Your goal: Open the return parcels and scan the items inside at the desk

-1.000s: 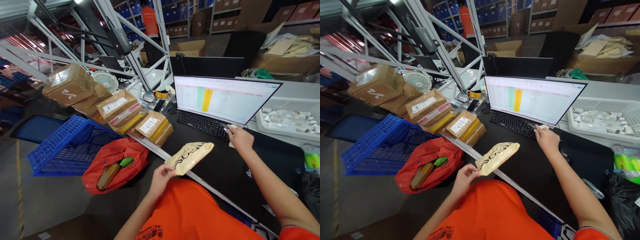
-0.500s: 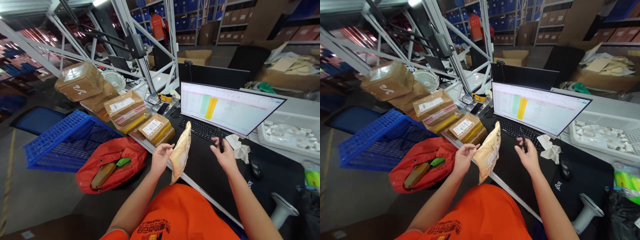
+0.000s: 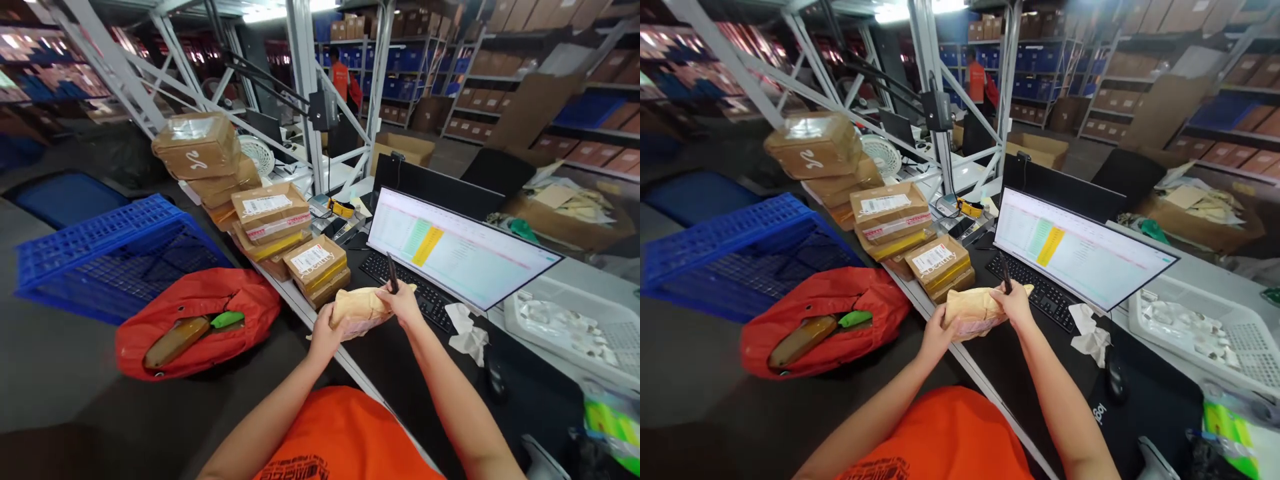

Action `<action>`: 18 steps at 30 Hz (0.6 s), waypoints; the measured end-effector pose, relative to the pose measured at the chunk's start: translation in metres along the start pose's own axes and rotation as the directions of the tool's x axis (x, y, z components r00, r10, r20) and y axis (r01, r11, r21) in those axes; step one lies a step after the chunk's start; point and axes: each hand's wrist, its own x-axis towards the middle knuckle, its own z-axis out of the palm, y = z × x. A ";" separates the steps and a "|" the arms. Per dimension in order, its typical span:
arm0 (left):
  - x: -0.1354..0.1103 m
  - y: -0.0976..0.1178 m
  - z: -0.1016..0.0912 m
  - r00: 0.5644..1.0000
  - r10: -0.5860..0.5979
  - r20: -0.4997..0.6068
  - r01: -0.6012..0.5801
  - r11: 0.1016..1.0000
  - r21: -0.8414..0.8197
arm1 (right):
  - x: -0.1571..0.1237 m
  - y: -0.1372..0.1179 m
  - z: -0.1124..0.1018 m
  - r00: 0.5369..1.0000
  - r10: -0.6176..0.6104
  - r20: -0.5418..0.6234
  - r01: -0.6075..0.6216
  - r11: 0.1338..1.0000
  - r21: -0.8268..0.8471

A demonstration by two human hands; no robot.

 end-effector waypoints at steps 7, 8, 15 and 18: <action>0.018 0.025 0.009 0.998 0.055 -0.019 -0.053 0.993 0.102 | -0.038 -0.011 -0.011 0.978 -0.014 -0.206 -0.002 0.997 -0.076; 0.020 0.027 0.012 0.999 0.044 0.014 -0.045 0.994 0.102 | -0.043 -0.012 -0.014 0.973 -0.024 -0.231 0.001 0.995 -0.099; 0.014 0.033 0.037 0.996 -0.023 0.090 -0.002 0.962 0.274 | -0.093 -0.016 -0.045 0.954 -0.137 -0.265 0.032 0.930 -0.367; 0.008 0.039 0.040 0.990 0.016 0.140 -0.064 0.937 0.343 | -0.125 -0.014 -0.055 0.949 -0.213 -0.232 0.038 0.809 -0.586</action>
